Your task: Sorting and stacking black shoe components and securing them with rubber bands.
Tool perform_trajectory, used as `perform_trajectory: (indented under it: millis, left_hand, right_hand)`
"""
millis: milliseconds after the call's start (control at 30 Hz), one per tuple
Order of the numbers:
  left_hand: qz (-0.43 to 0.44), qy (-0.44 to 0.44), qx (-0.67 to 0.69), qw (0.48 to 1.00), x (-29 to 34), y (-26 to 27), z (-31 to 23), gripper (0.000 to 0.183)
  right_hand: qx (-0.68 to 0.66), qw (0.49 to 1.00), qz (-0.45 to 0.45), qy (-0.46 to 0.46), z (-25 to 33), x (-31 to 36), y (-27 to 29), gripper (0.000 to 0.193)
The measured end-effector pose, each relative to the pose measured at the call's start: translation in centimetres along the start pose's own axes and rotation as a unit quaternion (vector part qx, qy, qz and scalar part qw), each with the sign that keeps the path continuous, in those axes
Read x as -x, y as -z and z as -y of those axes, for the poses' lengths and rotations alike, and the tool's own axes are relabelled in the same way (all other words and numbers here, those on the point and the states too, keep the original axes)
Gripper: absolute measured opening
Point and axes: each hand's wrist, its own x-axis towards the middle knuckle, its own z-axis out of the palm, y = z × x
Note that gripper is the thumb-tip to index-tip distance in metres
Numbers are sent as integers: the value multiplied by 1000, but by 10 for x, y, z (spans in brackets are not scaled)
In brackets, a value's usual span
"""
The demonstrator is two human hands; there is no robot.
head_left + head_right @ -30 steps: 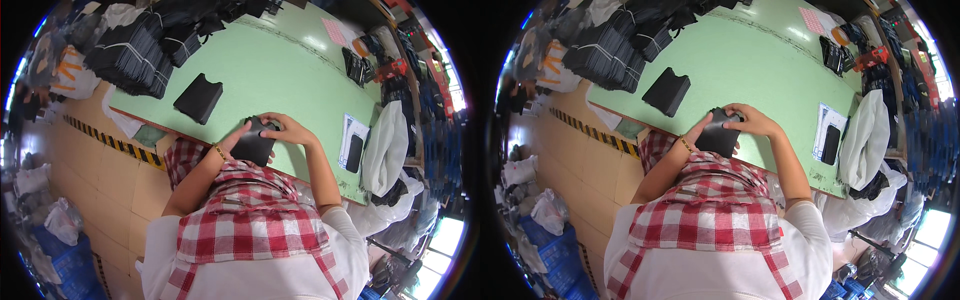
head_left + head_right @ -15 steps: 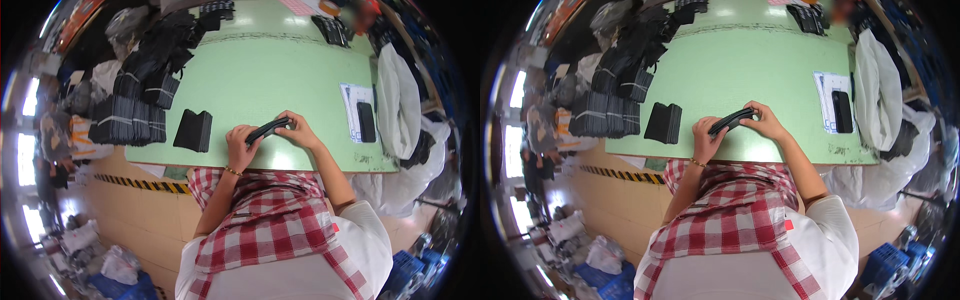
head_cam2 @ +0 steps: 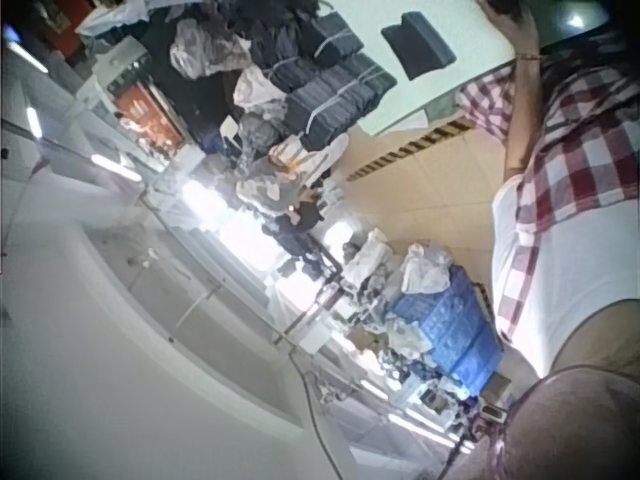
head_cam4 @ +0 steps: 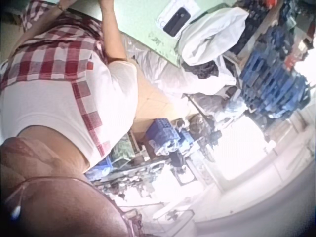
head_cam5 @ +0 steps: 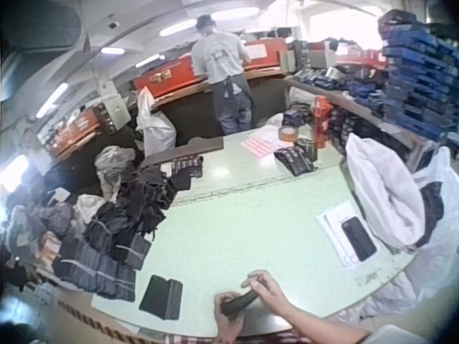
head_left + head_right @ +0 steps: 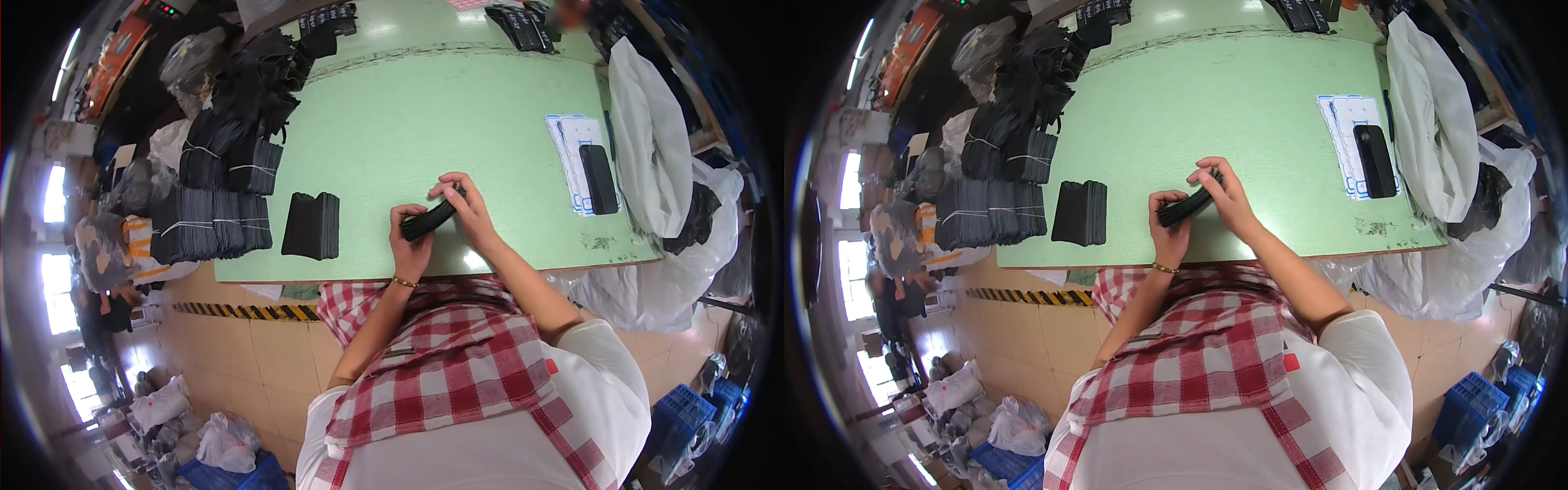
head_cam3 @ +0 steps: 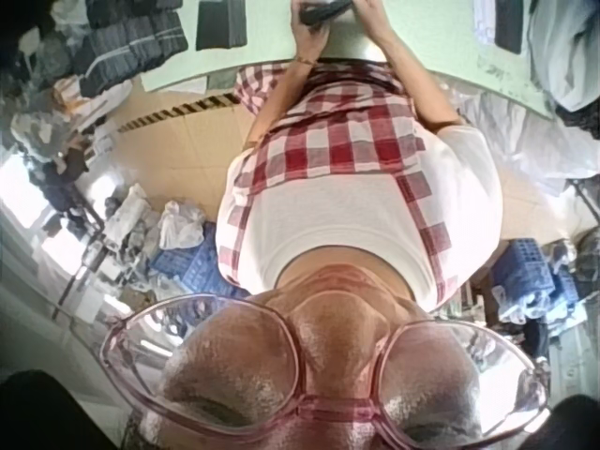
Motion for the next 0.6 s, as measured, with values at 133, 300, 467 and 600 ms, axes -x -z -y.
perform_trajectory:
  millis: [133,300,467,600]
  left_hand:
    - [-2,18,29,999,1,1,2,30]
    - [-13,55,-57,997,5,12,-7,26]
    - [-148,96,26,984,2,45,-38,45]
    - [-195,254,221,921,-2,109,-94,47]
  right_hand:
    - [59,997,36,-17,9,9,15,39]
    - [278,954,106,31,10,2,22,30]
    - [268,945,187,-25,39,-41,-31,26]
    - [231,934,270,-28,38,-84,-100,26]
